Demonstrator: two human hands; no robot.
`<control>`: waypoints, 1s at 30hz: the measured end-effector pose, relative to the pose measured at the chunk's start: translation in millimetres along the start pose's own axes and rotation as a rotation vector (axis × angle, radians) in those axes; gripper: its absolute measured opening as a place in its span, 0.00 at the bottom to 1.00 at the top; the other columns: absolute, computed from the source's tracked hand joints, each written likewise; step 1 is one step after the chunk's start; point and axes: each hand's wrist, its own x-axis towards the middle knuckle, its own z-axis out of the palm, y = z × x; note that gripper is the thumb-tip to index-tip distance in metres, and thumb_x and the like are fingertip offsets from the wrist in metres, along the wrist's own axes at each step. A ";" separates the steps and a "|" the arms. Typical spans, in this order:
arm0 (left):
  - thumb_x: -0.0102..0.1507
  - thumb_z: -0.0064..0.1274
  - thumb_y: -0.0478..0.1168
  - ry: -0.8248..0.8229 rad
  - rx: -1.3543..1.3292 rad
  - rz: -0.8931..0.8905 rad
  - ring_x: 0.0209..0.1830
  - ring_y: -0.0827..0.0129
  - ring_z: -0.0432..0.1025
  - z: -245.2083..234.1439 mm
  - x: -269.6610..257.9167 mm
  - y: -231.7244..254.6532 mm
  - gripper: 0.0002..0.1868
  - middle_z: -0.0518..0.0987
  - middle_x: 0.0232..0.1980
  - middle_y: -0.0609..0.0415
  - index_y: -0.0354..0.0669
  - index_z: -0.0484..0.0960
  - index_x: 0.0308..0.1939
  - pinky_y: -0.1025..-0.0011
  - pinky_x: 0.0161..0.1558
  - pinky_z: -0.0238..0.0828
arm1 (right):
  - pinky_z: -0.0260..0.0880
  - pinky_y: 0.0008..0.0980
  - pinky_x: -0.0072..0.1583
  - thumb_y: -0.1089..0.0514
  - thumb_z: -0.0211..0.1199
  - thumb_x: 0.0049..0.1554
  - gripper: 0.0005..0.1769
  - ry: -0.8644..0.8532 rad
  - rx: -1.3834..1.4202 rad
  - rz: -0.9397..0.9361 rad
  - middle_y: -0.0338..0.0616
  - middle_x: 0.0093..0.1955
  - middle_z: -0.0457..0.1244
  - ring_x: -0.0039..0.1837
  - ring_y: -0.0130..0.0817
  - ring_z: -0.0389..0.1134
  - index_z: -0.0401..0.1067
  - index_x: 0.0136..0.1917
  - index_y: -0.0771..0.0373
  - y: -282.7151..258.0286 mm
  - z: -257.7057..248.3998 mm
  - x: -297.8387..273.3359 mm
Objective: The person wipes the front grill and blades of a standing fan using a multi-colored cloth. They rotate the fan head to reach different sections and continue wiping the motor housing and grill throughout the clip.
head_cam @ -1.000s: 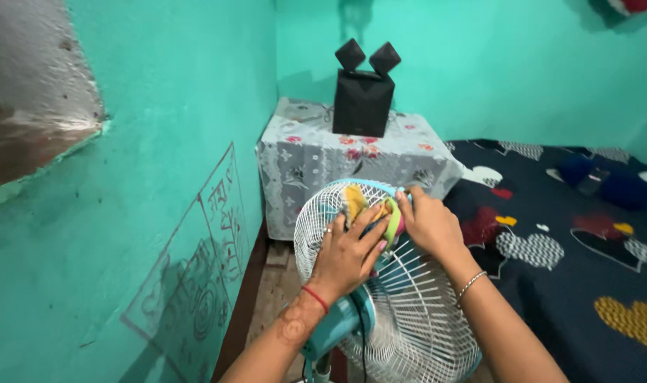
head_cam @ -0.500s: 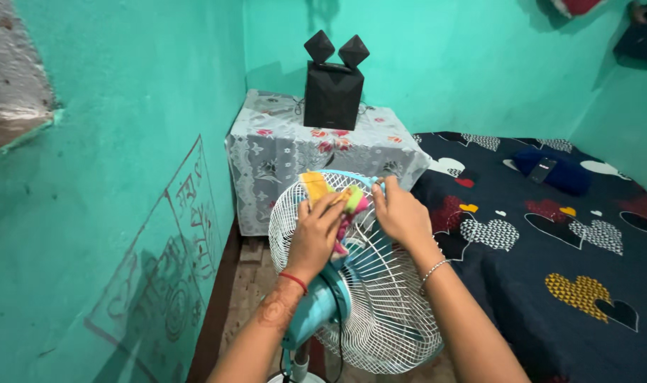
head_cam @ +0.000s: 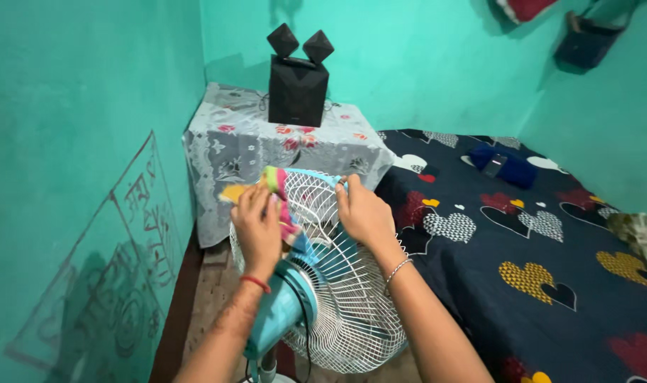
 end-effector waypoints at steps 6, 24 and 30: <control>0.62 0.58 0.43 -0.252 0.061 0.473 0.52 0.53 0.68 -19.0 -7.1 53.9 0.17 0.76 0.65 0.57 0.50 0.86 0.55 0.55 0.60 0.60 | 0.68 0.57 0.49 0.41 0.44 0.67 0.21 -0.006 -0.034 0.024 0.57 0.46 0.70 0.51 0.60 0.71 0.65 0.59 0.56 -0.8 -2.6 -0.4; 0.60 0.58 0.40 -0.418 -0.049 0.597 0.56 0.51 0.70 -25.3 30.0 -13.7 0.20 0.77 0.60 0.56 0.50 0.82 0.57 0.55 0.57 0.68 | 0.68 0.52 0.49 0.38 0.42 0.67 0.23 0.034 -0.057 0.179 0.55 0.44 0.70 0.49 0.55 0.71 0.69 0.62 0.51 -16.0 1.2 -8.3; 0.63 0.57 0.39 -0.417 -0.100 0.456 0.53 0.51 0.71 -23.0 35.1 -33.4 0.18 0.78 0.59 0.52 0.47 0.83 0.58 0.57 0.53 0.70 | 0.67 0.52 0.50 0.39 0.42 0.67 0.24 0.023 -0.074 0.209 0.55 0.44 0.70 0.49 0.55 0.71 0.69 0.63 0.51 -17.7 1.5 -8.6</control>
